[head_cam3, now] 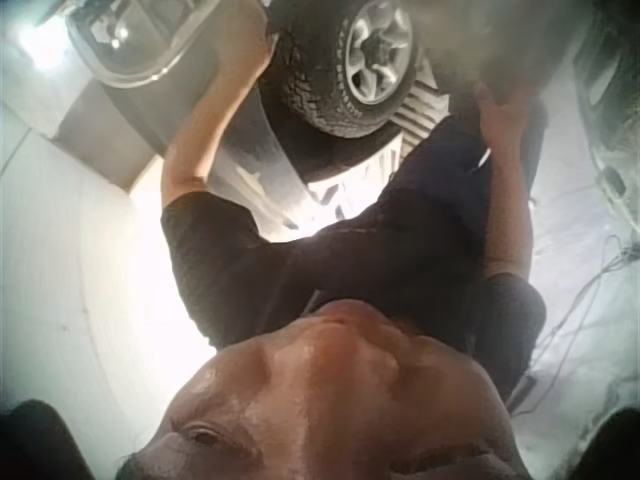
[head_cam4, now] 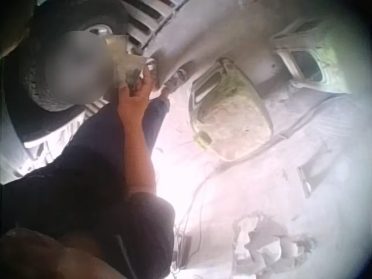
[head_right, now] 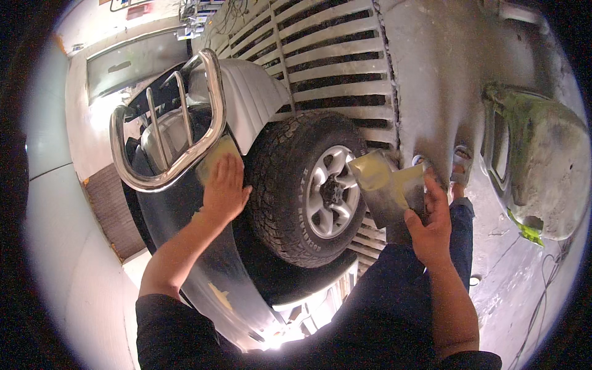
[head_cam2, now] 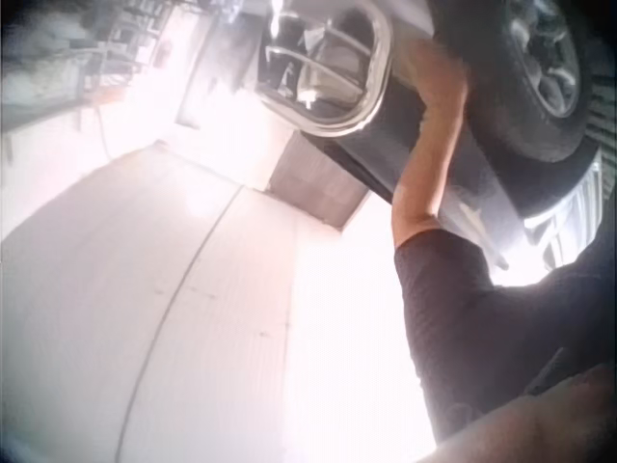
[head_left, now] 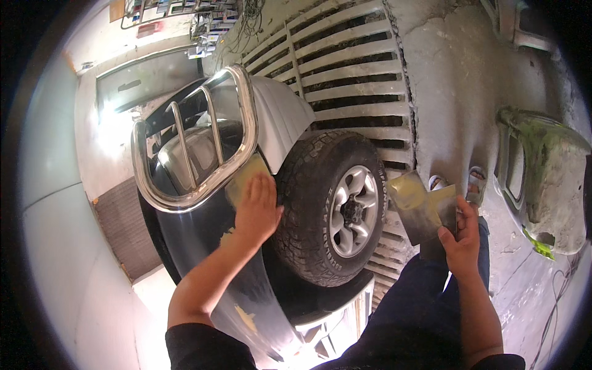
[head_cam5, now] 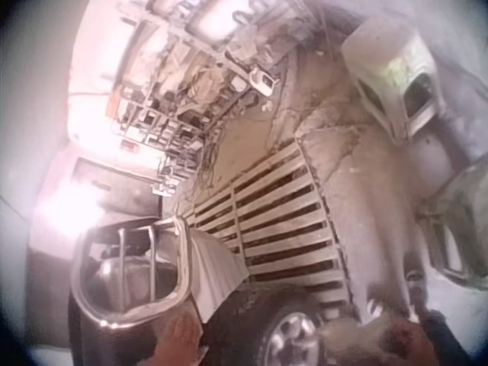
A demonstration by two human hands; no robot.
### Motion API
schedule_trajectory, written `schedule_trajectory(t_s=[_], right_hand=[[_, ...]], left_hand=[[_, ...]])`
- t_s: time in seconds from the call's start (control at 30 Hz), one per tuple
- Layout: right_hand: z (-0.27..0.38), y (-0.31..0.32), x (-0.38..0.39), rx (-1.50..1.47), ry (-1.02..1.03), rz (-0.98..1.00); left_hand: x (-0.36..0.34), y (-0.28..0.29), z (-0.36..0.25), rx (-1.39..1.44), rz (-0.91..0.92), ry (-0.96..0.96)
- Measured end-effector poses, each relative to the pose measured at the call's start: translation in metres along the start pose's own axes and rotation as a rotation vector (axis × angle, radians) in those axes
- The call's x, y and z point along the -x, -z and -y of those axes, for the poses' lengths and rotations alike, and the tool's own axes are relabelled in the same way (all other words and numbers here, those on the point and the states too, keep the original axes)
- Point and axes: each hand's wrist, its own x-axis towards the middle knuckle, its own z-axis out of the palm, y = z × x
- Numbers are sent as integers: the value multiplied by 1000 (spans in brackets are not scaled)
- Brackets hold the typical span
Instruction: The person applies beige body filler to the front fender and rear bumper of a dark-colored car using a metal spreader. They smooth the filler over several spots on the fender, then move to the rear bumper and continue applying and smoothing the material.
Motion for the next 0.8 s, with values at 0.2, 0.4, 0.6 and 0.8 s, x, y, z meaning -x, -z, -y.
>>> schedule_trajectory(t_s=[0.2, 0.4, 0.6, 0.8], right_hand=[[-4, -1, -1, 57, 43, -19], [-14, 4, -2, 42, 3, -7], [-5, -1, -1, 36, 52, -5], [1, 8, -5, 72, 18, -21]], left_hand=[[-40, -15, 12, -57, 24, 80], [-38, -10, -1, -227, 129, -8], [-18, -23, -16, -171, 106, -39], [-16, -22, -11, 6, 73, 25]])
